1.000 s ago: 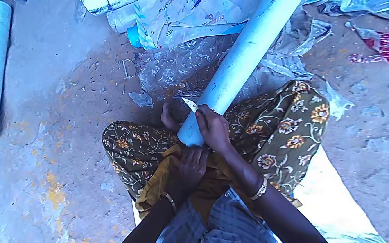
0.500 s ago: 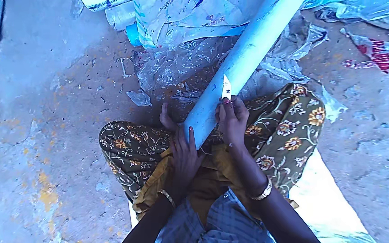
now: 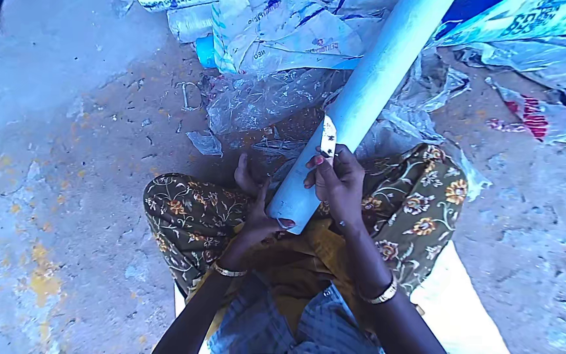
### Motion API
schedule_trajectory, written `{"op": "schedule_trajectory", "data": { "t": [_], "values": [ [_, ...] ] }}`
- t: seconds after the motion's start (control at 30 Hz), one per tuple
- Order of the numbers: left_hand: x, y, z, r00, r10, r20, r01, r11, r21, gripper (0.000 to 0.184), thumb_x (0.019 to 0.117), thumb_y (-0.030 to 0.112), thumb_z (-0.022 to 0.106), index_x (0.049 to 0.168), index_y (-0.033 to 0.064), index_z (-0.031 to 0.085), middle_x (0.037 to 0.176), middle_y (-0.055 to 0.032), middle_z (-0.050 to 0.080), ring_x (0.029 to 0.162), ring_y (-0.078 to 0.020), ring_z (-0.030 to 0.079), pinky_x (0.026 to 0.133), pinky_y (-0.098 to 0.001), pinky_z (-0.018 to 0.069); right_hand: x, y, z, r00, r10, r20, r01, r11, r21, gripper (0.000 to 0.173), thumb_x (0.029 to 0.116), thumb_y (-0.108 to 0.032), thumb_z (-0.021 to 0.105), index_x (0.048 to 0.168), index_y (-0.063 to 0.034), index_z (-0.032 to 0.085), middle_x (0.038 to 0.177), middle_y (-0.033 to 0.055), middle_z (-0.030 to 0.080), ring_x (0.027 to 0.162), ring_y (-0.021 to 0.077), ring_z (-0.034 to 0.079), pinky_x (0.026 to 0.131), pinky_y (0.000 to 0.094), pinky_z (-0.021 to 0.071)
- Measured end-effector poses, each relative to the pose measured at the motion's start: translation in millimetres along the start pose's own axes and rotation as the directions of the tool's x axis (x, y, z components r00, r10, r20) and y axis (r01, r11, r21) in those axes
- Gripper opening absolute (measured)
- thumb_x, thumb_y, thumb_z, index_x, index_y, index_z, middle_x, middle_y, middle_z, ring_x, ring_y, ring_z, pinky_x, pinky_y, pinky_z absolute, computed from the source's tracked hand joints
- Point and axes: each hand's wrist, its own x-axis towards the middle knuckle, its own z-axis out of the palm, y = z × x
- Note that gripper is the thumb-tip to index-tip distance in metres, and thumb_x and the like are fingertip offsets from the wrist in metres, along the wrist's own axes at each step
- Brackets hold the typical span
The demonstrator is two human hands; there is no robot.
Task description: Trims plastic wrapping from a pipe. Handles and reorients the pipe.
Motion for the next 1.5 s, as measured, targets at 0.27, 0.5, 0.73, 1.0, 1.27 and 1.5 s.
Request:
{"op": "schedule_trajectory", "data": {
  "t": [0.27,0.5,0.73,1.0,1.27,1.5],
  "values": [
    [-15.8,-6.3,-18.2,0.966,0.257,0.012,-0.257,0.959,0.124,0.083,0.0774,0.02,0.085,0.145,-0.007,0.045,0.144,-0.0183,0.054,0.132,-0.0134,0.055,0.111,-0.0264,0.0454,5.4,16.3,7.1,0.997,0.032,0.074,-0.022,0.99,-0.137,0.015,0.1051,-0.011,0.052,0.117,-0.002,0.056,0.082,-0.0011,0.067,0.061,0.0029,0.067,0.058,0.0189,0.0592],
    [-29.2,-7.1,-6.6,0.822,0.518,-0.236,-0.394,0.817,0.42,0.019,0.0883,0.003,0.07,0.102,-0.0078,0.076,0.111,-0.0234,0.071,0.102,-0.0168,0.072,0.089,-0.0227,0.0575,5.3,22.3,15.0,0.994,-0.004,0.105,0.026,0.978,-0.209,0.015,0.1037,-0.012,0.054,0.115,-0.0017,0.058,0.077,-0.0018,0.065,0.061,0.0016,0.065,0.057,0.0175,0.0572],
    [-27.8,6.0,-5.3,0.857,0.448,-0.254,-0.277,0.816,0.507,0.013,0.0895,0.001,0.064,0.092,-0.0032,0.076,0.099,-0.0168,0.073,0.092,-0.0142,0.07,0.084,-0.0237,0.0557,3.2,22.2,15.1,0.997,0.012,0.073,0.006,0.971,-0.241,0.016,0.1035,-0.011,0.054,0.115,-0.0004,0.057,0.076,-0.0014,0.064,0.059,0.0013,0.065,0.056,0.0176,0.0565],
    [-47.2,18.9,-5.1,0.919,0.328,-0.218,-0.236,0.902,0.362,0.013,0.0896,0.003,0.064,0.092,-0.0039,0.075,0.093,-0.0098,0.072,0.087,0.0008,0.065,0.08,-0.0122,0.0515,2.8,22.7,14.1,0.998,-0.012,0.069,0.029,0.967,-0.253,0.017,0.1037,-0.013,0.054,0.114,-0.0004,0.057,0.079,-0.0002,0.065,0.06,0.0016,0.065,0.056,0.0178,0.0565],
    [-63.3,7.0,7.7,0.868,0.492,-0.075,-0.424,0.81,0.405,0.012,0.0901,0.006,0.067,0.09,-0.0026,0.076,0.095,-0.0114,0.073,0.092,-0.0044,0.068,0.086,-0.0144,0.0534,2.6,22.6,13.8,0.998,-0.017,0.064,0.033,0.965,-0.262,0.016,0.1041,-0.013,0.054,0.113,-0.0004,0.058,0.079,0.0006,0.065,0.06,0.0021,0.065,0.057,0.018,0.0572],
    [-76.9,3.9,25.1,0.864,0.501,0.048,-0.476,0.783,0.401,0.012,0.0897,0.007,0.068,0.089,-0.0003,0.077,0.092,-0.0103,0.073,0.09,-0.0073,0.068,0.085,-0.0153,0.0524,3.0,23.1,14.5,0.998,-0.03,0.056,0.044,0.959,-0.28,0.018,0.1037,-0.013,0.055,0.114,0.0005,0.058,0.077,0.0015,0.065,0.059,0.0024,0.065,0.057,0.0183,0.0573]
  ]
}}
